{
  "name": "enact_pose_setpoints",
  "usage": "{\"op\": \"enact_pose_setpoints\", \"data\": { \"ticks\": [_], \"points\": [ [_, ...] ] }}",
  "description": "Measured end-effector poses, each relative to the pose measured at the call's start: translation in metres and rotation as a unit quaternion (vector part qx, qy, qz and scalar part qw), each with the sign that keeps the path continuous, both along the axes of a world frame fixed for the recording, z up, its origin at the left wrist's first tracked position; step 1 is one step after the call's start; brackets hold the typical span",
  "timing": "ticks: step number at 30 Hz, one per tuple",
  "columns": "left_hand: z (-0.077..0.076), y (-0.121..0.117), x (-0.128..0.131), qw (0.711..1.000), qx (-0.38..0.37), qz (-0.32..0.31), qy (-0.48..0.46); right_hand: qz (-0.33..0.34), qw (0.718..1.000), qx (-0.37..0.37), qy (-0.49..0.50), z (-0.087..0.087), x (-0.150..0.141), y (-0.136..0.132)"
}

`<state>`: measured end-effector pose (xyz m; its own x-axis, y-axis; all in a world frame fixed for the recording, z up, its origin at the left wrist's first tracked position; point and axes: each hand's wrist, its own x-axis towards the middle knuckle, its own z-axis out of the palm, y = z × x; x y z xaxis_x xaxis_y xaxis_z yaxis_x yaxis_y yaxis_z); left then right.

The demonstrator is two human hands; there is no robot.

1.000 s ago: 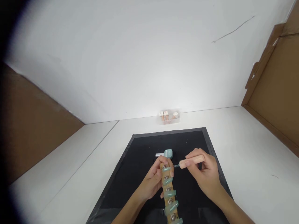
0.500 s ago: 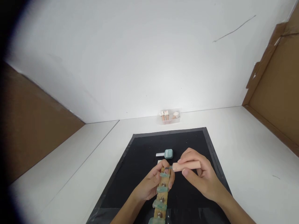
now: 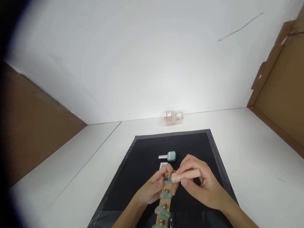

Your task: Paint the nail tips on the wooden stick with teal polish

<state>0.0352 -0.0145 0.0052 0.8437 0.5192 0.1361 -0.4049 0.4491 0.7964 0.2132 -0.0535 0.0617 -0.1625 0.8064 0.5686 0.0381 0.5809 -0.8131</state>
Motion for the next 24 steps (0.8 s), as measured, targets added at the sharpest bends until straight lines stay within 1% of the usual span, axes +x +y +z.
{"op": "enact_pose_setpoints", "data": {
  "ticks": [7, 12, 16, 22, 24],
  "points": [
    [-0.002, 0.000, 0.000, 0.999, 0.015, -0.011, -0.031, -0.011, 1.000, -0.003, 0.006, -0.004, 0.001, 0.001],
    [-0.002, 0.000, 0.001, 0.999, 0.024, 0.003, -0.033, -0.017, 1.000, -0.007, 0.014, -0.005, 0.001, 0.002],
    [-0.001, 0.001, 0.002, 0.998, 0.035, -0.003, -0.048, -0.022, 0.999, -0.013, 0.026, -0.005, 0.000, 0.002],
    [-0.003, 0.001, -0.001, 0.998, 0.037, -0.006, -0.056, -0.019, 0.998, -0.003, 0.059, -0.016, 0.004, 0.003],
    [-0.003, 0.002, -0.002, 0.997, 0.035, -0.014, -0.060, -0.018, 0.998, -0.003, 0.066, -0.018, 0.005, 0.003]
  ]
}}
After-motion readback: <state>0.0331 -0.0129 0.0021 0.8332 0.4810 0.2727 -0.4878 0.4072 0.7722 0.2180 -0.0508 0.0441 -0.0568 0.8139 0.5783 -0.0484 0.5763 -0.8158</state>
